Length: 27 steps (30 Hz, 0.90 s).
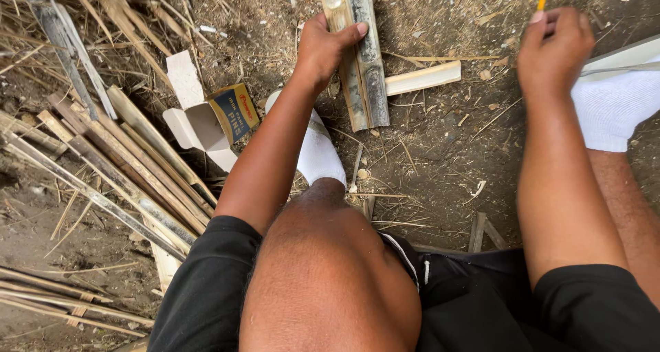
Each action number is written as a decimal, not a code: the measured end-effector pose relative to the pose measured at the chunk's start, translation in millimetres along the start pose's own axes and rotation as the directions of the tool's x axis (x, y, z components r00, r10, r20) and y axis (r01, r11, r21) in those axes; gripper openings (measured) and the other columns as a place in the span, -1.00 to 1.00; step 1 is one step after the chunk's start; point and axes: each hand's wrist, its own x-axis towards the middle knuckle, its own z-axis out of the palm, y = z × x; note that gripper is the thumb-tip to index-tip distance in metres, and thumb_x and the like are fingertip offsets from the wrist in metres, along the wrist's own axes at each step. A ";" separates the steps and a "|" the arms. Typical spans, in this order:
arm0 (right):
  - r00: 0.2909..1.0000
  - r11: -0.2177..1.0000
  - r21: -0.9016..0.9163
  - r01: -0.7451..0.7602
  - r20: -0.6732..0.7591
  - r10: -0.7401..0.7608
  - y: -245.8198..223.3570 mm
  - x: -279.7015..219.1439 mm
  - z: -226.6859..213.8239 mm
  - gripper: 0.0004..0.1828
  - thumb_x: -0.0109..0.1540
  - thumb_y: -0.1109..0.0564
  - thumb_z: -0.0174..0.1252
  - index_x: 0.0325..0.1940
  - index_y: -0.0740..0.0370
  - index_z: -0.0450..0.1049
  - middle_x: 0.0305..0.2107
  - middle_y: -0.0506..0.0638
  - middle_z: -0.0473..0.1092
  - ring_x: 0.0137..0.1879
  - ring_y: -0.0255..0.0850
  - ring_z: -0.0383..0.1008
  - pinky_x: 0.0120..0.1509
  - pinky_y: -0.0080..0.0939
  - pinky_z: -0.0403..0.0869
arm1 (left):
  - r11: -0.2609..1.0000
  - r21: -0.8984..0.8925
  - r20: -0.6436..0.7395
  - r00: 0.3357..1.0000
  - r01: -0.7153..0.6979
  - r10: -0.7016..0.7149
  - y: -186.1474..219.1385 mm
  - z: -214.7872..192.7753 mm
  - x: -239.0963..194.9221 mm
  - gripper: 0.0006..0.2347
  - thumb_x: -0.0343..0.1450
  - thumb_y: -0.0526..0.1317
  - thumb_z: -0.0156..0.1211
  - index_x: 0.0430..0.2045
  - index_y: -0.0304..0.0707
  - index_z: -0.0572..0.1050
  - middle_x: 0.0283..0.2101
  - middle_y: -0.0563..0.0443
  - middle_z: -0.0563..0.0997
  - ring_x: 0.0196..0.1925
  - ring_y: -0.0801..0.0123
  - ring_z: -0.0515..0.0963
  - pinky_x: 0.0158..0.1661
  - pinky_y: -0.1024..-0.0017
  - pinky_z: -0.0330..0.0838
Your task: The person assembles a small wooden ladder by hand. They place short wooden slats between two longer side rails and secure them using a hammer and nails. The person also uses a pencil to mark the wood before hammering.
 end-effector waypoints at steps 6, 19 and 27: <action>0.999 0.992 -0.123 0.021 -0.029 -0.025 -30.9 3.0 -3.8 -0.88 0.30 0.36 0.23 -0.18 0.36 0.39 -0.19 0.14 0.41 -0.17 -0.07 0.49 -0.09 -0.09 0.48 | 1.000 0.016 -0.046 0.999 0.023 -0.022 3.1 5.3 -2.3 -0.74 0.30 -0.27 0.44 -0.24 -0.41 0.54 -0.28 -0.14 0.75 -0.34 0.32 0.75 -0.20 0.31 0.70; 0.942 0.609 0.758 -0.233 0.332 -0.053 -203.6 -100.7 35.5 -0.85 0.31 0.33 0.20 -0.08 0.28 0.38 -0.30 0.05 0.54 -0.18 -0.24 0.62 -0.07 -0.23 0.63 | 0.997 0.047 -0.070 0.996 0.060 -0.057 6.0 6.6 -4.7 -0.77 0.31 -0.28 0.42 -0.25 -0.42 0.57 -0.31 -0.14 0.74 -0.39 0.35 0.72 -0.27 0.38 0.66; 0.983 0.816 0.574 -0.066 0.177 -0.045 -212.3 -107.6 70.9 -0.84 0.20 0.29 0.32 -0.23 0.26 0.45 -0.39 0.08 0.54 -0.33 -0.20 0.62 -0.21 -0.23 0.59 | 0.996 0.066 -0.092 0.994 -0.053 0.059 -7.2 6.7 2.2 -0.74 0.30 -0.29 0.45 -0.24 -0.46 0.55 -0.29 -0.14 0.74 -0.37 0.37 0.72 -0.25 0.39 0.66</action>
